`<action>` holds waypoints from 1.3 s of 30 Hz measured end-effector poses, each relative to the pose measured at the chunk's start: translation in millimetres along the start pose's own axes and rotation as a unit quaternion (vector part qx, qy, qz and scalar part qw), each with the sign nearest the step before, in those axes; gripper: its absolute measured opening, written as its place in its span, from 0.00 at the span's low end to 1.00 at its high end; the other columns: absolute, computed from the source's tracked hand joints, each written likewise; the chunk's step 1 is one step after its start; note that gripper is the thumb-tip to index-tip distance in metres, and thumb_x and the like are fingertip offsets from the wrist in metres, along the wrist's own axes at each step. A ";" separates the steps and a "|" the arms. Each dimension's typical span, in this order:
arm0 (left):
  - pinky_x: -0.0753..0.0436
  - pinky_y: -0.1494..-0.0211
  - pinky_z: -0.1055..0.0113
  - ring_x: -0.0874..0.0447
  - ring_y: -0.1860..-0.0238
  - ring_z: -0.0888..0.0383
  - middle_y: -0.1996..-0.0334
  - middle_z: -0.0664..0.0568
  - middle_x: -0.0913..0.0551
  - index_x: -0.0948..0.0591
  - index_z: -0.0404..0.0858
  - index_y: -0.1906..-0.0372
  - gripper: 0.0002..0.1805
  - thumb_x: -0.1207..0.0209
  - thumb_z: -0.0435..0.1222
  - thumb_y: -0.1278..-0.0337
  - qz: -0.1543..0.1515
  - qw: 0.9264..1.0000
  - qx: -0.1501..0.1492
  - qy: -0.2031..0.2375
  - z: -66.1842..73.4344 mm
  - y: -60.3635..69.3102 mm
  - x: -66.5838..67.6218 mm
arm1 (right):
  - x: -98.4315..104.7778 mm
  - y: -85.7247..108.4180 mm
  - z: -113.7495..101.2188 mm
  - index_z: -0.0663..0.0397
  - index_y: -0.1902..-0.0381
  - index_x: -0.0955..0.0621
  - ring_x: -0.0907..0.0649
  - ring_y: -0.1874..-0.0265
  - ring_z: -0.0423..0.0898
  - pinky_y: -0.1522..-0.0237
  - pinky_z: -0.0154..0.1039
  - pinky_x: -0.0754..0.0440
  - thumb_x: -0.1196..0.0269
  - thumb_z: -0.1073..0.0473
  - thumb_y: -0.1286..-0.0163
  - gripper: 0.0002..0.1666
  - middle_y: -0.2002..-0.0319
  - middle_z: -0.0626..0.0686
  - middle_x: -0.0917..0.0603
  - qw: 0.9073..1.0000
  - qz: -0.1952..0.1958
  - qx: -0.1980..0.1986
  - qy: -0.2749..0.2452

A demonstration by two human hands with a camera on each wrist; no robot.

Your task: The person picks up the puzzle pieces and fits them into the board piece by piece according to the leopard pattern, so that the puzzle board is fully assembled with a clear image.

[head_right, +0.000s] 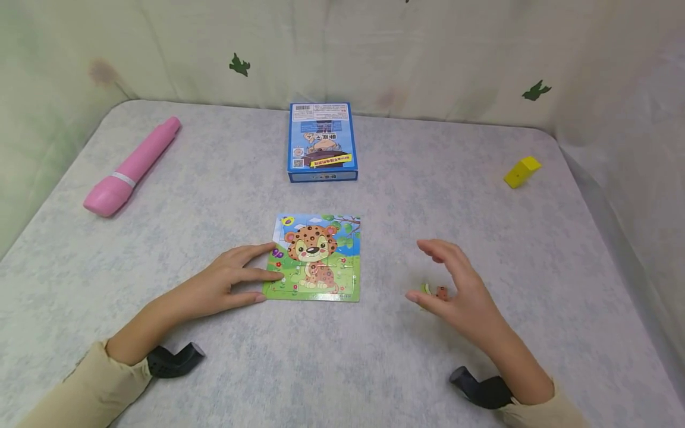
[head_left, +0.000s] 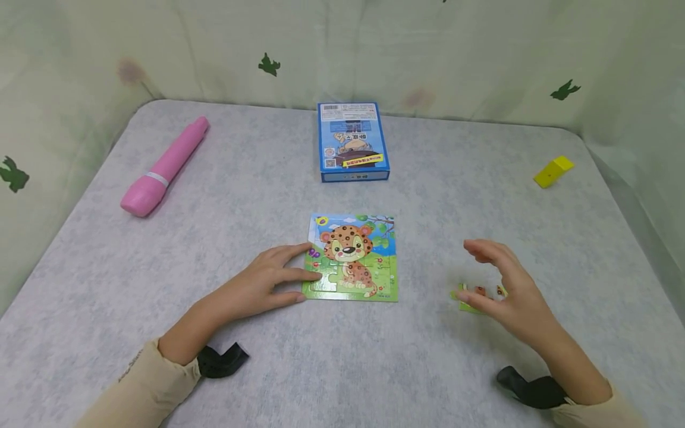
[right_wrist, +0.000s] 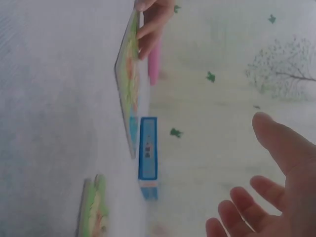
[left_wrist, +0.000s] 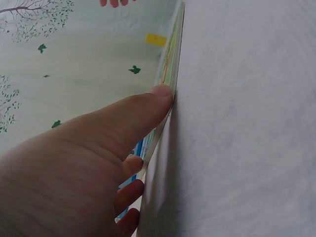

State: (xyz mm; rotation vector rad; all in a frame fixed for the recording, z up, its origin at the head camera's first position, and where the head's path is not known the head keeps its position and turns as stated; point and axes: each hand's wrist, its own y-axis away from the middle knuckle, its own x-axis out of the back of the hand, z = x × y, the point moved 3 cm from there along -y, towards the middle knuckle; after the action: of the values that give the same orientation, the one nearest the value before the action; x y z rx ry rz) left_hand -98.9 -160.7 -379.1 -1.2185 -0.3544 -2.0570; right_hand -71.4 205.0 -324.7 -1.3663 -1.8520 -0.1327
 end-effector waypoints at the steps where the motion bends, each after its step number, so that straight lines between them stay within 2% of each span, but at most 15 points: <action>1: 0.47 0.39 0.47 0.47 0.36 0.48 0.35 0.46 0.42 0.22 0.53 0.47 0.20 0.40 0.46 0.48 0.000 1.000 0.000 0.000 0.1 -0.1 -0.1 | 1.4 4.1 3.9 0.62 0.40 0.33 0.32 0.49 0.40 0.62 0.27 0.29 0.28 0.76 0.63 0.48 0.45 0.56 0.31 1.000 0.002 -0.010 0.002; 4: 0.47 0.39 0.47 0.47 0.36 0.49 0.35 0.46 0.42 0.22 0.53 0.47 0.20 0.39 0.46 0.48 0.001 1.000 -0.001 0.000 0.3 -0.6 0.0 | 3.7 13.5 15.2 0.62 0.41 0.33 0.31 0.50 0.40 0.50 0.25 0.37 0.27 0.74 0.63 0.47 0.46 0.55 0.30 0.999 0.001 -0.038 0.020; 7: 0.47 0.39 0.47 0.47 0.35 0.49 0.35 0.46 0.42 0.22 0.53 0.47 0.20 0.40 0.47 0.48 -0.001 1.000 0.002 -0.002 0.3 -1.2 -0.3 | 3.5 19.3 27.6 0.62 0.41 0.32 0.31 0.51 0.41 0.51 0.24 0.37 0.27 0.73 0.63 0.47 0.46 0.56 0.30 0.998 -0.006 -0.059 0.023; 11: 0.47 0.39 0.47 0.48 0.35 0.49 0.35 0.46 0.42 0.22 0.53 0.47 0.20 0.40 0.47 0.48 -0.006 1.000 0.006 -0.005 0.5 -2.0 -0.4 | 2.4 24.2 42.9 0.58 0.39 0.34 0.30 0.52 0.43 0.53 0.23 0.37 0.27 0.68 0.59 0.47 0.46 0.54 0.30 0.995 -0.040 -0.089 0.030; 19: 0.47 0.39 0.47 0.47 0.35 0.49 0.35 0.45 0.42 0.22 0.52 0.48 0.20 0.40 0.46 0.48 -0.006 1.000 0.003 -0.007 1.0 -2.0 0.0 | 2.0 31.8 58.5 0.56 0.38 0.35 0.30 0.50 0.48 0.52 0.17 0.41 0.30 0.54 0.51 0.44 0.45 0.53 0.30 0.981 -0.117 -0.148 0.048; 23: 0.46 0.39 0.47 0.47 0.36 0.48 0.35 0.45 0.42 0.22 0.52 0.47 0.20 0.40 0.46 0.48 -0.004 1.000 0.001 -0.005 1.0 -1.0 -0.2 | 3.2 33.0 58.0 0.58 0.39 0.34 0.30 0.50 0.50 0.53 0.19 0.41 0.30 0.51 0.51 0.43 0.46 0.55 0.30 0.977 -0.143 -0.143 0.062; 27: 0.46 0.39 0.47 0.47 0.36 0.48 0.35 0.45 0.42 0.22 0.52 0.47 0.20 0.39 0.46 0.48 -0.002 1.000 -0.001 -0.005 1.0 -0.8 -0.3 | 4.6 34.3 56.1 0.59 0.42 0.31 0.29 0.52 0.50 0.54 0.20 0.39 0.31 0.53 0.50 0.39 0.49 0.55 0.29 0.976 -0.157 -0.127 0.077; 29: 0.46 0.39 0.47 0.47 0.36 0.49 0.35 0.45 0.42 0.22 0.52 0.48 0.20 0.39 0.46 0.49 -0.001 1.000 -0.001 -0.004 1.2 -0.8 -0.1 | 4.7 34.6 55.4 0.57 0.42 0.30 0.29 0.52 0.49 0.55 0.23 0.35 0.31 0.55 0.49 0.37 0.49 0.54 0.28 0.976 -0.160 -0.121 0.084; 34: 0.46 0.40 0.47 0.47 0.36 0.48 0.35 0.45 0.41 0.21 0.52 0.48 0.20 0.39 0.46 0.49 0.001 1.000 -0.001 -0.004 1.5 -0.7 0.2 | 2.7 33.8 54.0 0.55 0.45 0.26 0.30 0.55 0.47 0.63 0.35 0.28 0.31 0.59 0.50 0.32 0.52 0.52 0.26 0.977 -0.152 -0.103 0.103; 39: 0.45 0.40 0.47 0.46 0.36 0.48 0.35 0.45 0.42 0.22 0.52 0.48 0.20 0.39 0.46 0.49 0.001 1.000 0.001 -0.004 1.6 -0.8 0.0 | -2.2 31.6 51.5 0.55 0.48 0.23 0.30 0.60 0.46 0.72 0.35 0.29 0.30 0.61 0.50 0.28 0.56 0.52 0.25 0.979 -0.131 -0.102 0.121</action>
State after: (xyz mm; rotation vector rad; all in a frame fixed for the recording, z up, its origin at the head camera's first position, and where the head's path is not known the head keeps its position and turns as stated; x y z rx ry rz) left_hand -98.4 -159.2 -378.2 -1.2253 -0.3604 -2.0504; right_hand -72.5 242.8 -371.8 -1.1734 -1.8384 -0.6142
